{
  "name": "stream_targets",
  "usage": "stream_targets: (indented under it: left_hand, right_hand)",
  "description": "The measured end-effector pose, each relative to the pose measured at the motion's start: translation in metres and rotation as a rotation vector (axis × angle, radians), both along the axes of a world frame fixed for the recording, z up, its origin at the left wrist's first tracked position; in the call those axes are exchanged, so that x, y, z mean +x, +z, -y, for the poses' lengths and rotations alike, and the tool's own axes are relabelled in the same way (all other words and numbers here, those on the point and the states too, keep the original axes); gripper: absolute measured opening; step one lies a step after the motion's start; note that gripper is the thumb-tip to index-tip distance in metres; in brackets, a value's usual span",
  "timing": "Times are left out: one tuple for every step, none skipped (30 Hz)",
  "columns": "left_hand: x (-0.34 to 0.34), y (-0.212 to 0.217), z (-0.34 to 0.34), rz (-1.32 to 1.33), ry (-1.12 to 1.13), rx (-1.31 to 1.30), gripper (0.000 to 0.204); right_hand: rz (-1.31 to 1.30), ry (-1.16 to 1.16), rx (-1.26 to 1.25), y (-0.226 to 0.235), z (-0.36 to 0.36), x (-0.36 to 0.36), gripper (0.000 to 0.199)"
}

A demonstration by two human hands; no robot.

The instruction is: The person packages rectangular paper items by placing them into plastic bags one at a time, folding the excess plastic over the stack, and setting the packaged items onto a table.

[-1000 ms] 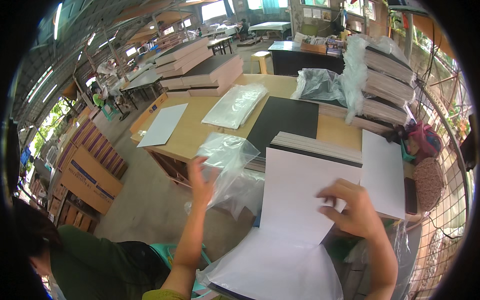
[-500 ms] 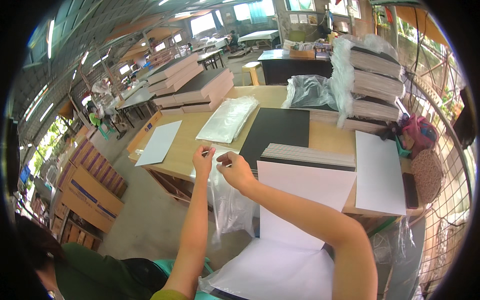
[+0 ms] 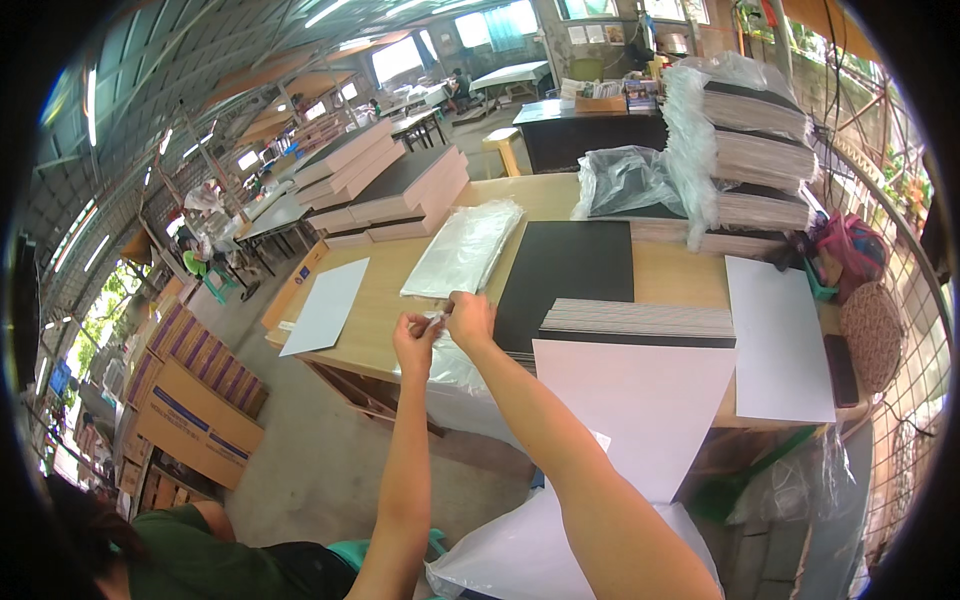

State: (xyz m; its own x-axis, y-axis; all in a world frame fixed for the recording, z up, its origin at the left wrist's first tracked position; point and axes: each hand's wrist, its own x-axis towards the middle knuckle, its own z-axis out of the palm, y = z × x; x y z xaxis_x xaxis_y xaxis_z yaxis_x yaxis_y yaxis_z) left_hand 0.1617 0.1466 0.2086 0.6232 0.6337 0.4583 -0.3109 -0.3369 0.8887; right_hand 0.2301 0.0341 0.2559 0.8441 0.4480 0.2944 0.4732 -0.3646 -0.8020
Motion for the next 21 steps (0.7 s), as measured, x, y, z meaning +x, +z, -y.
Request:
stream_targets:
  left_hand:
    - [0.002, -0.001, 0.003, 0.007, -0.011, -0.021, 0.025]
    - [0.004, -0.002, 0.007, 0.014, -0.023, -0.041, 0.025]
    - [0.003, -0.002, 0.006, 0.015, -0.011, -0.044, 0.025]
    - [0.002, -0.002, 0.005, 0.015, 0.001, -0.047, 0.026]
    - [0.001, -0.002, 0.004, 0.016, 0.012, -0.050, 0.026]
    - [0.001, -0.001, 0.005, 0.002, 0.021, -0.040, 0.026]
    - [0.001, -0.001, 0.006, -0.012, 0.031, -0.030, 0.026]
    - [0.001, -0.001, 0.007, -0.027, 0.039, -0.021, 0.026]
    - [0.002, -0.001, 0.010, -0.094, 0.066, 0.022, 0.025]
    - [0.002, -0.002, 0.015, -0.162, 0.092, 0.064, 0.023]
    - [0.003, -0.004, 0.020, -0.229, 0.116, 0.106, 0.022]
    - [0.001, -0.009, 0.010, -0.207, 0.089, 0.149, 0.022]
    - [-0.002, -0.019, -0.012, -0.184, 0.074, 0.200, 0.024]
    - [0.002, -0.026, -0.022, -0.163, 0.038, 0.240, 0.027]
    - [0.015, -0.024, -0.005, -0.125, -0.242, -0.253, 0.024]
    - [0.030, -0.020, 0.025, -0.103, -0.531, -0.759, 0.023]
    - [0.028, -0.018, 0.037, -0.076, -0.769, -1.259, 0.022]
    - [0.012, -0.029, -0.006, -0.224, -0.810, -0.810, 0.028]
    - [-0.016, -0.032, -0.055, -0.333, -0.772, -0.341, 0.035]
    - [-0.003, -0.024, -0.026, -0.466, -0.995, -0.343, 0.039]
    - [-0.015, -0.003, -0.023, -0.597, -1.157, -0.304, 0.043]
  right_hand:
    - [-0.012, -0.001, 0.015, -0.002, 0.001, 0.004, 0.009]
    - [0.027, -0.025, 0.014, -0.004, 0.003, 0.006, 0.008]
    - [0.065, -0.038, 0.019, -0.005, 0.002, 0.003, 0.006]
    - [0.102, -0.051, 0.023, -0.005, 0.001, -0.001, 0.005]
    - [0.143, -0.076, 0.011, -0.005, -0.001, -0.006, 0.005]
    - [0.182, -0.109, -0.002, -0.007, -0.002, -0.008, 0.006]
    - [0.222, -0.141, -0.016, -0.008, -0.002, -0.009, 0.006]
    - [0.208, -0.151, -0.004, -0.009, 0.000, -0.008, 0.006]
    - [0.196, -0.166, 0.008, -0.010, 0.003, -0.004, 0.007]
    - [0.184, -0.181, 0.018, -0.012, 0.005, 0.000, 0.007]
    - [0.208, -0.182, 0.011, -0.015, 0.008, 0.002, 0.010]
    - [0.238, -0.165, 0.026, -0.010, 0.003, -0.004, 0.014]
    - [0.268, -0.138, 0.050, -0.001, -0.004, -0.015, 0.017]
    - [0.291, -0.166, 0.083, 0.003, -0.007, -0.018, 0.016]
    - [0.313, -0.222, 0.091, -0.004, -0.003, -0.008, 0.015]
    - [0.331, -0.293, 0.086, -0.017, 0.009, 0.010, 0.014]
    - [0.321, -0.245, -0.057, -0.023, 0.015, 0.014, 0.016]
    - [0.326, -0.127, -0.147, -0.002, 0.001, -0.012, 0.017]
    - [0.359, -0.008, -0.220, 0.029, -0.013, -0.039, 0.019]
    - [0.280, 0.089, -0.409, 0.008, 0.009, -0.010, 0.021]
    - [0.205, 0.233, -0.544, 0.013, 0.022, -0.010, 0.023]
